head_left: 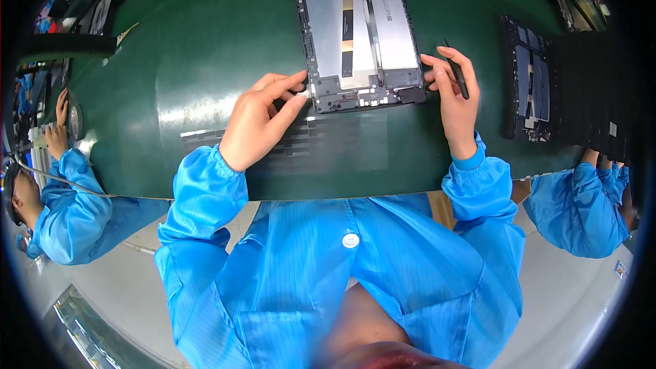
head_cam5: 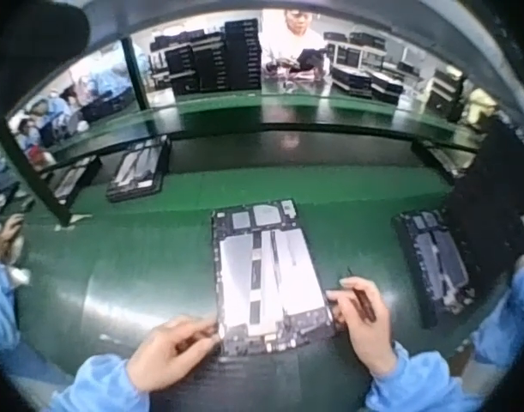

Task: Connecting ribbon cables and components within tablet or screen panels on an assembly line.

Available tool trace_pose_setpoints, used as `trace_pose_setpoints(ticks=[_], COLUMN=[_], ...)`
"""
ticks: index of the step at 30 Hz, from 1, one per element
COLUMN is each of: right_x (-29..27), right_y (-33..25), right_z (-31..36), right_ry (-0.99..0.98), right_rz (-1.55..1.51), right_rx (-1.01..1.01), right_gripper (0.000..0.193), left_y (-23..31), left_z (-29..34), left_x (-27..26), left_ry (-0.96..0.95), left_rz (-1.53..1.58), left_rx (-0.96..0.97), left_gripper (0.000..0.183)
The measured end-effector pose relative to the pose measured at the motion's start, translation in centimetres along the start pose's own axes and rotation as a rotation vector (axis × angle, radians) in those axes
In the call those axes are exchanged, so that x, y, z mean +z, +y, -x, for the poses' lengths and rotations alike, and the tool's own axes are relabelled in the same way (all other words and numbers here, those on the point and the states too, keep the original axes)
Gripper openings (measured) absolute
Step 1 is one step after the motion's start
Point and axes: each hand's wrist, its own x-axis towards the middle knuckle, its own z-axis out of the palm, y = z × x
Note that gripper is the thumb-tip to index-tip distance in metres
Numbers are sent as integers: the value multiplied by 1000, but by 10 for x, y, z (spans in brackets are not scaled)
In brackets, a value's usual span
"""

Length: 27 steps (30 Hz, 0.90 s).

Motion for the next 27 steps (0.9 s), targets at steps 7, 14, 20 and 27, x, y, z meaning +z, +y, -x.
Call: trace_pose_setpoints(ticks=[7, 14, 20, 27], right_x=[33, 63, 66, 64], right_y=[-44, -49, -47, -44], right_z=[9, -2, -1, 0], right_ry=[-253, -515, -464, -486], right_rz=[178, 212, 138, 227], right_rx=[-384, -422, -369, -428], right_gripper=[27, 34, 33, 34], left_y=[25, 12, 12, 15], left_z=[4, -6, -8, -3], left_x=[24, 33, 33, 31], left_ry=[136, 215, 249, 72], left_rz=[-334, -232, -175, 171], left_rx=[315, 346, 403, -79], left_gripper=[23, 16, 18, 16])
